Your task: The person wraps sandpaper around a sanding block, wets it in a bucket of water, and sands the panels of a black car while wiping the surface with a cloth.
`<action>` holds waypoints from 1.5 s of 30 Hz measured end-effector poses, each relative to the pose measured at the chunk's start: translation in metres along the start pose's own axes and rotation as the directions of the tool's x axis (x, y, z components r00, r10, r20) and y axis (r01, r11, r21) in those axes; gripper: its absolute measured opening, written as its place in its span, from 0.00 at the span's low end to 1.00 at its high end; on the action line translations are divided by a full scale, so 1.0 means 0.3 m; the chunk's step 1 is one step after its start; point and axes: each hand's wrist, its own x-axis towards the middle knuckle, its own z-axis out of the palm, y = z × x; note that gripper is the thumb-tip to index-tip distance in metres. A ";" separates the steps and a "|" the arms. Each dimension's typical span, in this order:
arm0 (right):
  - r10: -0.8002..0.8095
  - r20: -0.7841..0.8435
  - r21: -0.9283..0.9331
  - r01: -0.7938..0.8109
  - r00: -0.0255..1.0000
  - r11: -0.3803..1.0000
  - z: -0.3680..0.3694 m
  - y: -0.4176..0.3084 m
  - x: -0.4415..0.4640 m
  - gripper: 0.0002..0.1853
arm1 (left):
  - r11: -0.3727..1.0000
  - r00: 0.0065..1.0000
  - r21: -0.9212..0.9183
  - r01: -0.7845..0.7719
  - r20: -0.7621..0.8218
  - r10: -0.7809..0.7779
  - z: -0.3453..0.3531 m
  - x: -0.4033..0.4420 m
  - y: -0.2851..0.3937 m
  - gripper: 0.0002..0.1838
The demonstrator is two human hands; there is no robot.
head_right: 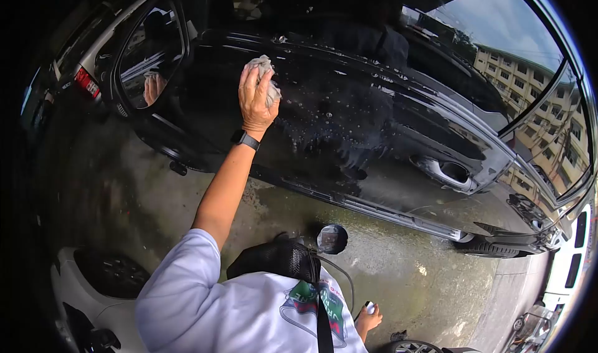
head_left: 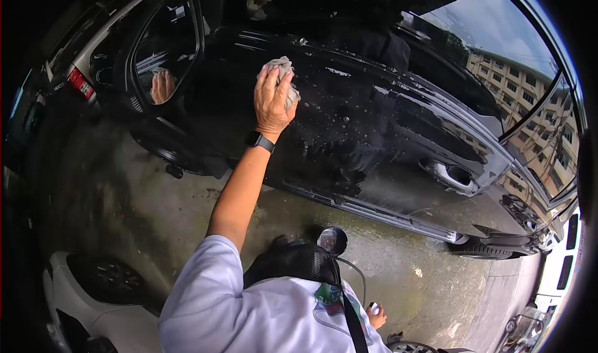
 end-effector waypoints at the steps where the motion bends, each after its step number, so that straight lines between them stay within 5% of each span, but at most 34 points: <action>1: 0.025 0.019 -0.013 -0.025 1.000 1.000 -0.001 -0.022 -0.003 0.35 | 0.999 0.998 0.015 0.029 -0.063 -0.028 -0.018 0.016 -0.073 0.34; 7: -0.097 0.040 -0.045 0.099 0.994 0.994 0.055 -0.152 0.026 0.34 | 0.978 0.979 0.087 0.191 -0.082 -0.184 -0.204 0.033 -0.469 0.33; 9: -0.187 0.022 -0.030 0.188 0.982 0.982 0.049 -0.254 0.078 0.35 | 0.850 0.867 0.175 0.497 -0.063 -0.494 -0.194 -0.065 -0.620 0.25; 11: -0.210 0.007 -0.026 0.210 0.978 0.977 0.044 -0.306 0.114 0.35 | 0.820 0.915 0.407 0.403 -0.165 -0.368 -0.196 -0.101 -0.752 0.21; 13: -0.232 0.000 -0.028 0.232 0.973 0.972 0.028 -0.336 0.121 0.35 | 0.785 0.884 0.426 0.449 -0.084 -0.460 -0.190 -0.180 -0.863 0.22; 19: -0.246 -0.005 0.013 0.246 0.969 0.969 0.014 -0.306 0.105 0.35 | 0.582 0.678 0.349 0.735 -0.343 -0.650 -0.159 -0.190 -0.798 0.21; 20: -0.245 -0.003 0.015 0.245 0.970 0.970 0.015 -0.289 0.092 0.35 | 0.451 0.501 0.217 0.865 -0.351 -0.791 -0.179 -0.110 -0.670 0.22; 21: -0.211 0.002 0.007 0.211 0.977 0.977 0.013 -0.271 0.072 0.35 | 0.452 0.502 0.218 0.865 -0.351 -0.790 -0.144 -0.113 -0.598 0.22; 23: -0.198 0.012 -0.011 0.198 0.980 0.980 0.015 -0.236 0.055 0.34 | 0.670 0.581 -0.006 0.743 -0.491 -0.649 -0.096 -0.154 -0.481 0.28; 27: -0.165 0.123 -0.081 0.175 0.979 0.981 0.037 -0.184 0.097 0.35 | 0.815 0.784 -0.036 0.578 -0.255 -0.566 -0.041 -0.216 -0.138 0.35; 31: -0.258 0.098 -0.010 0.260 0.961 0.966 -0.005 -0.224 0.213 0.35 | 0.836 0.832 -0.074 0.543 -0.089 -0.548 -0.025 -0.258 -0.005 0.36; 35: -0.399 -0.016 0.026 0.399 0.917 0.917 -0.073 -0.268 0.331 0.32 | 0.835 0.825 -0.050 0.548 -0.133 -0.549 -0.060 -0.211 -0.099 0.34; 37: -0.369 -0.063 0.146 0.375 0.927 0.916 -0.079 -0.232 0.376 0.34 | 0.797 0.761 -0.070 0.600 -0.259 -0.595 -0.073 -0.146 -0.228 0.34; 38: -0.351 -0.097 0.038 0.356 0.931 0.934 -0.109 -0.251 0.354 0.34 | 0.752 0.711 -0.041 0.658 -0.296 -0.638 -0.080 -0.125 -0.315 0.32; 39: -0.312 -0.067 0.087 0.318 0.948 0.944 -0.146 -0.271 0.329 0.33 | 0.650 0.637 -0.056 0.758 -0.148 -0.756 -0.111 -0.114 -0.422 0.29; 42: -0.307 -0.082 -0.066 0.302 0.948 0.951 -0.083 -0.199 0.291 0.31 | 0.680 0.660 -0.029 0.733 -0.215 -0.720 -0.024 -0.299 -0.779 0.33; 45: -0.352 -0.195 -0.198 0.314 0.916 0.928 0.108 -0.144 0.319 0.33 | 0.792 0.752 -0.025 0.609 -0.300 -0.588 -0.266 -0.145 -0.639 0.36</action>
